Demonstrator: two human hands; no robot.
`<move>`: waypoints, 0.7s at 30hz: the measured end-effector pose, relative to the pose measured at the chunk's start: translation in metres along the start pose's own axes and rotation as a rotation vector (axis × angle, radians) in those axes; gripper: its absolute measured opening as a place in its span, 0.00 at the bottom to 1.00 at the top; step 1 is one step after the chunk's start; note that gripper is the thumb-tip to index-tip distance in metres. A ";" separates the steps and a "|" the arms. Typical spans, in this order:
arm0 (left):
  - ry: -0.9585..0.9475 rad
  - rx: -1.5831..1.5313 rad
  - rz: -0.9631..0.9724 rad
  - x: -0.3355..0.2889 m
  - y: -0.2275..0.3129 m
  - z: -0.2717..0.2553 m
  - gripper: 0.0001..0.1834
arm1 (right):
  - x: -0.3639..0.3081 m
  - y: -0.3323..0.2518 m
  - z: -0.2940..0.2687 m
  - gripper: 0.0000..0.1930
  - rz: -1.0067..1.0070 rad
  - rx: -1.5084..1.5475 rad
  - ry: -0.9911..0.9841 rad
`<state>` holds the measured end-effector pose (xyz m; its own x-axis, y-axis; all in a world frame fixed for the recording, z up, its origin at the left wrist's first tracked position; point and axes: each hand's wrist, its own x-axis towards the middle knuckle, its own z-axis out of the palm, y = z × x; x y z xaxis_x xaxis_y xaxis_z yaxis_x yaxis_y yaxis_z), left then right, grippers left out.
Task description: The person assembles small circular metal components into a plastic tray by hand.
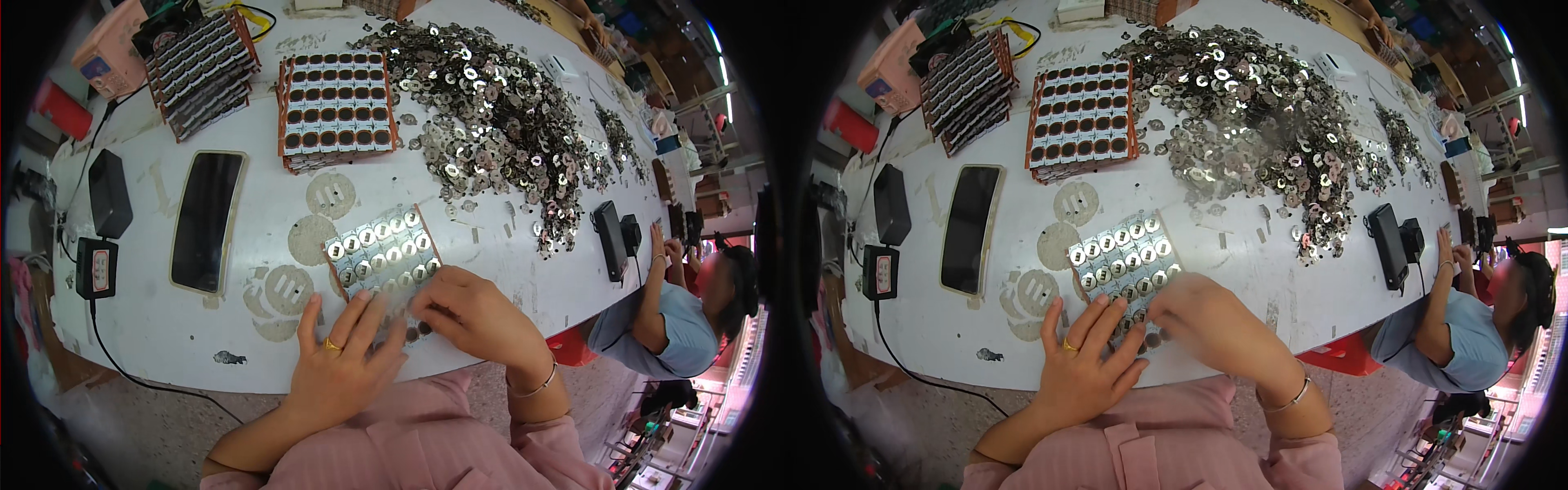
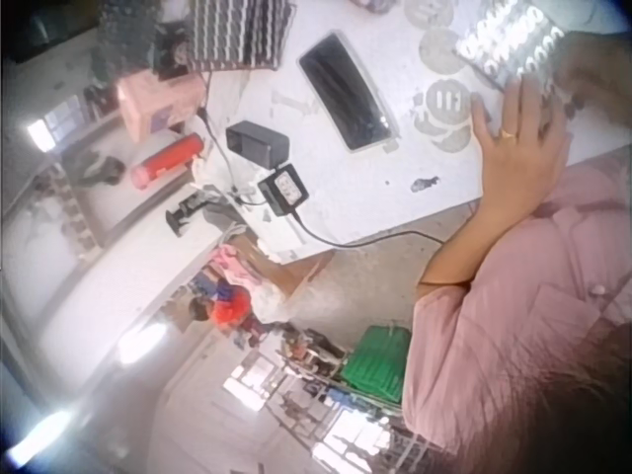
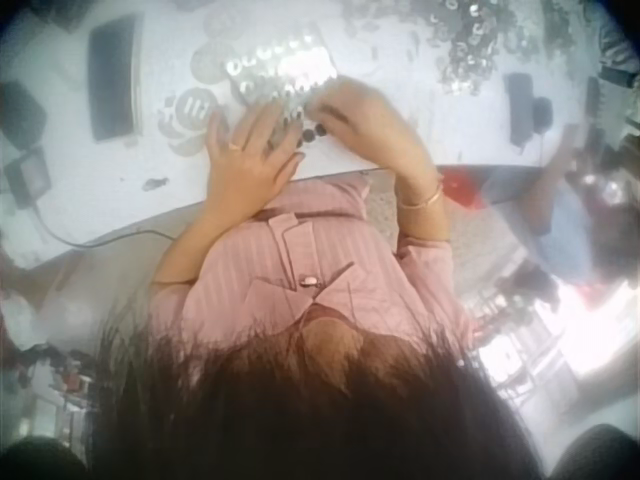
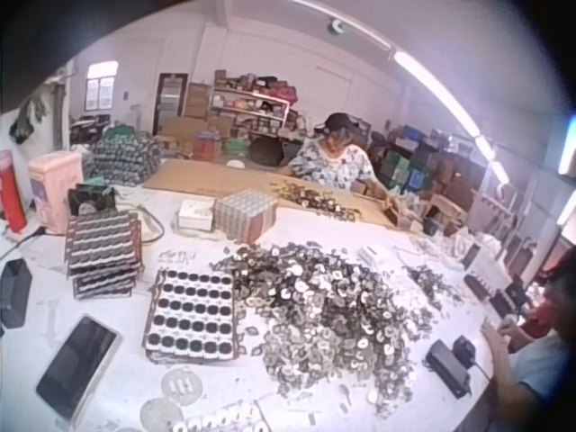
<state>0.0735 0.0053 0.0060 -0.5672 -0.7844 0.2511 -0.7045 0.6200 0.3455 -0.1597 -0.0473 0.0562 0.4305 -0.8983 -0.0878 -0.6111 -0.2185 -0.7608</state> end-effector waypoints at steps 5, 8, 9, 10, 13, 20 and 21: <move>0.017 0.005 0.007 0.000 0.000 0.001 0.22 | -0.003 -0.003 0.015 0.06 -0.052 -0.081 0.120; 0.018 0.008 0.001 -0.001 0.001 0.000 0.22 | -0.007 -0.010 0.020 0.08 0.136 -0.009 0.206; 0.018 0.013 0.002 -0.001 0.000 -0.001 0.22 | -0.008 -0.010 0.020 0.09 0.142 -0.036 0.216; 0.017 0.017 0.004 -0.001 0.000 -0.001 0.22 | -0.010 -0.010 0.019 0.10 0.150 -0.062 0.227; 0.012 0.013 0.012 -0.001 0.000 -0.001 0.23 | -0.013 -0.004 0.020 0.11 0.153 0.013 0.223; 0.016 0.002 0.003 0.002 0.001 -0.002 0.22 | -0.012 -0.011 0.017 0.11 0.134 -0.162 0.168; 0.008 0.002 -0.001 0.002 0.001 -0.003 0.22 | -0.012 -0.014 0.018 0.11 0.172 -0.187 0.160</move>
<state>0.0730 0.0044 0.0090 -0.5629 -0.7851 0.2584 -0.7061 0.6193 0.3435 -0.1444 -0.0263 0.0558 0.2088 -0.9737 -0.0911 -0.7838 -0.1109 -0.6110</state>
